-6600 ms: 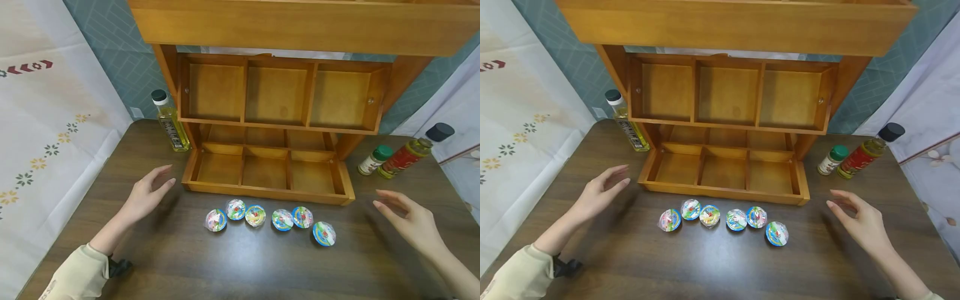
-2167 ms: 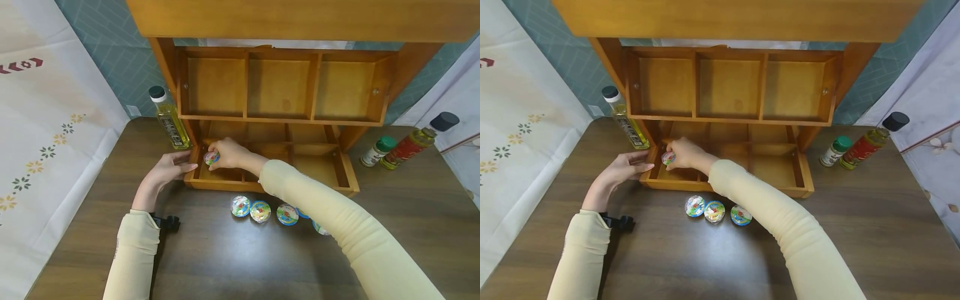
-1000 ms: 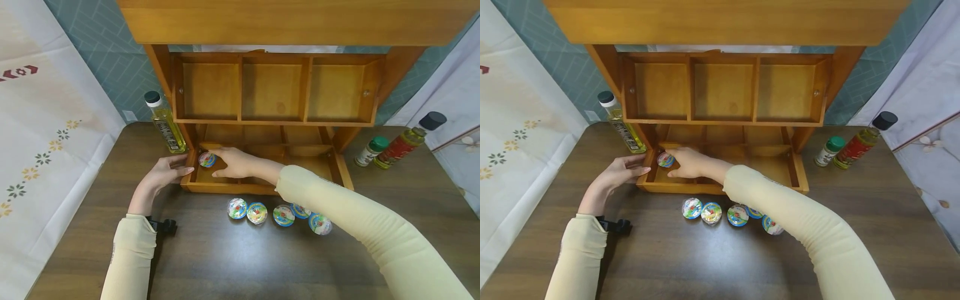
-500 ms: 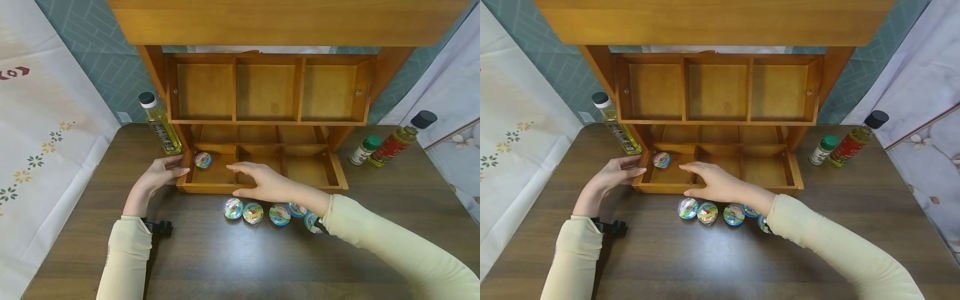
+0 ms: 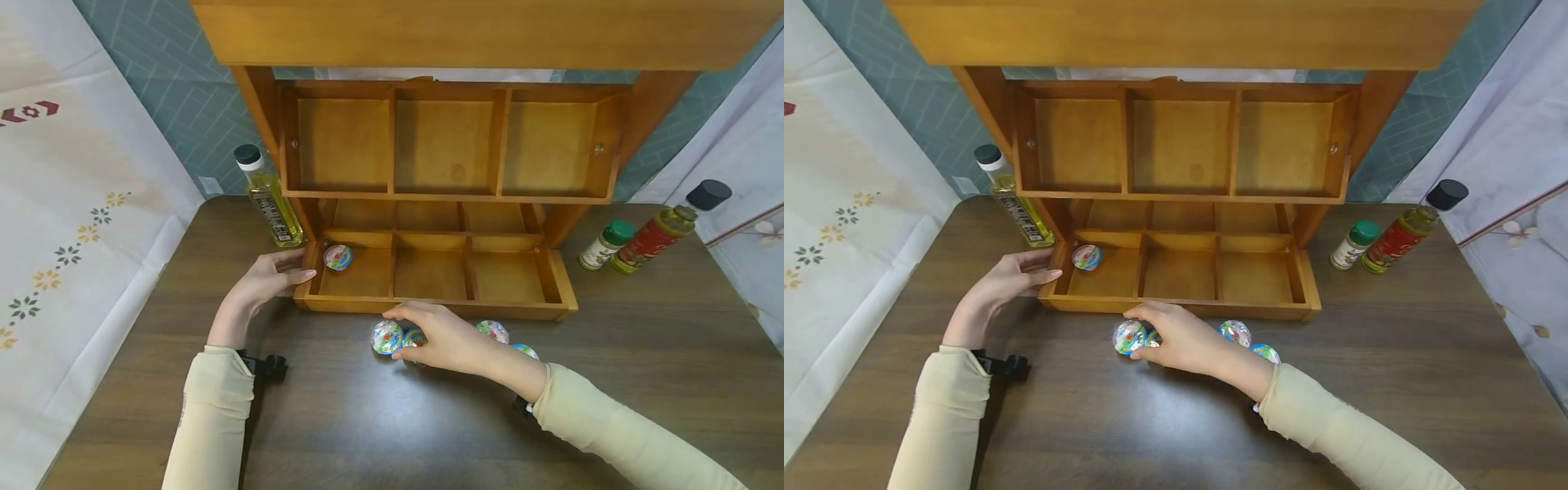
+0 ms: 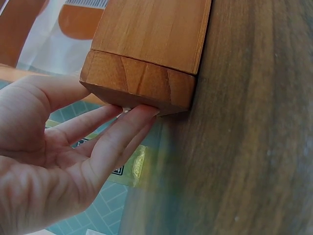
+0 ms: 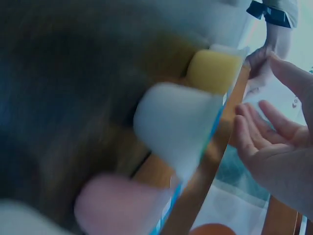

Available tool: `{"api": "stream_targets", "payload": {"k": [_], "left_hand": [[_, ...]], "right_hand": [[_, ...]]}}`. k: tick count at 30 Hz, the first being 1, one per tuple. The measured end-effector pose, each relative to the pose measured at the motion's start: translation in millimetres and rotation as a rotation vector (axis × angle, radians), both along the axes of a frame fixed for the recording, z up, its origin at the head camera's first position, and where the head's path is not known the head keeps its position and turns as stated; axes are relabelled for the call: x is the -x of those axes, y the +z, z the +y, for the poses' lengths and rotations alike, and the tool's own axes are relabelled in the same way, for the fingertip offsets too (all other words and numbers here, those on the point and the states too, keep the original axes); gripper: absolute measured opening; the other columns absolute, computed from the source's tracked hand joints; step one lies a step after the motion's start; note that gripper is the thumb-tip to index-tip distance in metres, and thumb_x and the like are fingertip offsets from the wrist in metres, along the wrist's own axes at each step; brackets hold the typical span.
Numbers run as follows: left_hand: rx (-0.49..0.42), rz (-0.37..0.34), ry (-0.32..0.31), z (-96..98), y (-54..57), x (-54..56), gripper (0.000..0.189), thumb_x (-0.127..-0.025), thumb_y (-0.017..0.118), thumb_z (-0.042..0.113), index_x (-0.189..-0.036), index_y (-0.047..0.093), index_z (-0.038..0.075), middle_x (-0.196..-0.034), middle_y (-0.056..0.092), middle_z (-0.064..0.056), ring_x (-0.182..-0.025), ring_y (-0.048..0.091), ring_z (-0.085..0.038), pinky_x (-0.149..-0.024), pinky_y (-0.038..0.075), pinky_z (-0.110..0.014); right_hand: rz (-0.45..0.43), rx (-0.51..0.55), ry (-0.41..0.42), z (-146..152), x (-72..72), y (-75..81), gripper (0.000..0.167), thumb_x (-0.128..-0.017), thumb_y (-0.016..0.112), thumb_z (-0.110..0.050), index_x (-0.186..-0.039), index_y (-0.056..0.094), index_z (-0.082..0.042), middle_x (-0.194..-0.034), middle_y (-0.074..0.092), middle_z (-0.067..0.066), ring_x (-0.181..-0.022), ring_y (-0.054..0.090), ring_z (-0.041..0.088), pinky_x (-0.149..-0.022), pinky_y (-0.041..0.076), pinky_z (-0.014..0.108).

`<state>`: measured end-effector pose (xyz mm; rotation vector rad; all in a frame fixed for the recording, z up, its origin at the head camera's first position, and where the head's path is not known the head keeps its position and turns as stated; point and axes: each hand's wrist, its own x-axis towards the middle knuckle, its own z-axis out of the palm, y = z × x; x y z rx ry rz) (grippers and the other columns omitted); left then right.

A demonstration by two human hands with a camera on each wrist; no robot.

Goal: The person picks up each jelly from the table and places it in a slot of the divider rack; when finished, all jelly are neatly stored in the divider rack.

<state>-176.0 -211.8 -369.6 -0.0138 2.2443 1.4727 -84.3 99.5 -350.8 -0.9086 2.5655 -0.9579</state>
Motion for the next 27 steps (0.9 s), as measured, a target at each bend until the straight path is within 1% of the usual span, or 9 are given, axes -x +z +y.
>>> {"api": "stream_targets", "payload": {"k": [3,5,9,13,18,23,27], "left_hand": [[-0.008,-0.003,-0.003,0.6,1.2,-0.3,0.069,-0.09,0.063,0.02,-0.147,0.026,0.003,-0.142,0.039,-0.023,-0.122,0.047,-0.034,-0.086,0.051,-0.04],[-0.012,-0.007,-0.004,0.7,1.6,-0.3,0.069,-0.091,0.063,0.019,-0.147,0.026,0.003,-0.141,0.04,-0.023,-0.122,0.047,-0.034,-0.087,0.05,-0.041],[-0.017,-0.006,-0.002,1.1,1.3,-0.1,0.07,-0.09,0.063,0.02,-0.147,0.026,0.002,-0.142,0.039,-0.023,-0.122,0.047,-0.034,-0.088,0.05,-0.042],[-0.019,0.002,0.0,1.0,0.5,0.2,0.069,-0.09,0.063,0.02,-0.146,0.026,0.001,-0.142,0.038,-0.023,-0.122,0.047,-0.034,-0.089,0.05,-0.042],[-0.027,0.004,0.001,0.6,-0.2,0.5,0.069,-0.09,0.063,0.019,-0.146,0.027,0.001,-0.142,0.04,-0.023,-0.121,0.047,-0.034,-0.088,0.05,-0.042],[-0.029,0.003,0.003,0.9,0.0,0.3,0.069,-0.09,0.064,0.019,-0.146,0.027,0.001,-0.141,0.041,-0.023,-0.12,0.049,-0.033,-0.088,0.05,-0.042],[-0.028,0.0,0.002,0.7,0.0,0.2,0.069,-0.09,0.064,0.019,-0.146,0.027,0.001,-0.14,0.041,-0.023,-0.118,0.05,-0.033,-0.087,0.05,-0.041]], "right_hand": [[0.03,-0.029,-0.009,-5.8,-1.6,-6.6,0.054,-0.079,0.076,-0.027,-0.127,0.056,-0.011,-0.126,0.056,0.001,-0.112,0.054,0.013,-0.091,0.047,0.029],[0.062,-0.043,-0.013,-9.8,-2.9,-10.6,0.053,-0.079,0.076,-0.027,-0.126,0.056,-0.011,-0.125,0.056,0.002,-0.111,0.055,0.016,-0.091,0.047,0.031],[0.117,-0.064,-0.033,-16.7,-5.1,-17.5,0.054,-0.078,0.076,-0.026,-0.127,0.056,-0.011,-0.125,0.057,0.003,-0.117,0.052,0.019,-0.096,0.044,0.036],[0.14,-0.074,-0.05,-20.9,-4.7,-21.4,0.056,-0.078,0.077,-0.025,-0.128,0.056,-0.009,-0.126,0.057,0.003,-0.119,0.051,0.019,-0.099,0.042,0.036],[0.128,-0.076,-0.041,-23.7,-2.0,-19.6,0.056,-0.078,0.077,-0.024,-0.127,0.056,-0.005,-0.126,0.057,0.007,-0.118,0.052,0.021,-0.098,0.043,0.036],[0.076,-0.084,-0.032,-25.1,1.5,-17.2,0.057,-0.076,0.078,-0.021,-0.126,0.057,-0.003,-0.126,0.057,0.01,-0.118,0.052,0.024,-0.099,0.042,0.037],[0.051,-0.093,-0.018,-26.1,4.4,-16.5,0.057,-0.075,0.079,-0.021,-0.124,0.058,0.0,-0.124,0.057,0.011,-0.115,0.053,0.025,-0.098,0.043,0.037]]}}
